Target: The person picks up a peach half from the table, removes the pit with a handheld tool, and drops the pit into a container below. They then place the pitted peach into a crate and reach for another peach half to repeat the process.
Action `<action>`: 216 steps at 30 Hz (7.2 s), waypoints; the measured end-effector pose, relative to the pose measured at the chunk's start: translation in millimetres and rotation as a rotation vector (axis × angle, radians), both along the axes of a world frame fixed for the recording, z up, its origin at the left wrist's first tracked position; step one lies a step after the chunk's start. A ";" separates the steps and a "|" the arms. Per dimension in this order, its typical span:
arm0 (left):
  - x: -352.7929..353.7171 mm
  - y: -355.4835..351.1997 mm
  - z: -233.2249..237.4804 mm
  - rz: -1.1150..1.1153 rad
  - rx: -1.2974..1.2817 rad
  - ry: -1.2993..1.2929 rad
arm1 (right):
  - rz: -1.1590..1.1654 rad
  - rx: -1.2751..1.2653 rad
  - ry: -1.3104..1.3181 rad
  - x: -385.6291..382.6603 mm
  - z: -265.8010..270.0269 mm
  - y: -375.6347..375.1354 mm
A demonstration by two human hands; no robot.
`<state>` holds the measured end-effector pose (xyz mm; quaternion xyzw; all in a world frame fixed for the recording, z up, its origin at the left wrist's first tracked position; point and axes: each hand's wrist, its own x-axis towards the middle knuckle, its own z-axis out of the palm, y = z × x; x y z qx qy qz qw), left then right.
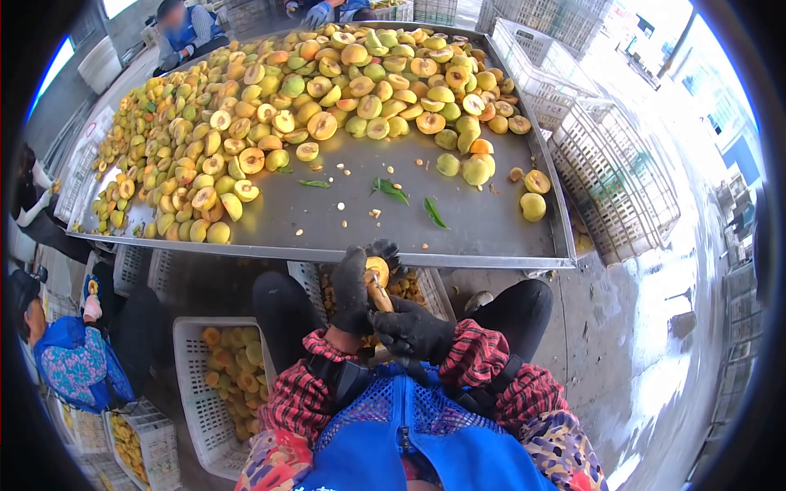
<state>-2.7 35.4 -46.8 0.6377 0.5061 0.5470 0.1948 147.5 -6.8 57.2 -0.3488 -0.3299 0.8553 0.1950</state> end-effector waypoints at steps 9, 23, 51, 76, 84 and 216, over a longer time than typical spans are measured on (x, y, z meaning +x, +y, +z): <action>20.4 -3.5 60.4 -0.425 -0.665 -1.352 | -0.067 -0.096 0.109 0.5 -9.1 -0.8; 6.6 -10.1 57.3 -0.151 -0.118 0.151 | 0.045 0.230 -0.057 20.1 -9.1 1.6; 6.5 -15.3 39.9 0.000 -0.675 -0.273 | 0.329 1.273 -1.083 19.1 -37.9 7.4; -88.5 39.7 107.4 0.089 -0.323 0.124 | 0.286 0.830 -0.786 64.2 -167.1 -15.6; 132.7 238.1 67.6 -0.093 -0.189 0.493 | 0.267 0.659 -0.767 65.5 -223.1 -17.6; -2.9 -20.2 4.1 -0.171 -0.123 0.147 | 0.232 -0.015 -0.266 16.2 -9.8 9.9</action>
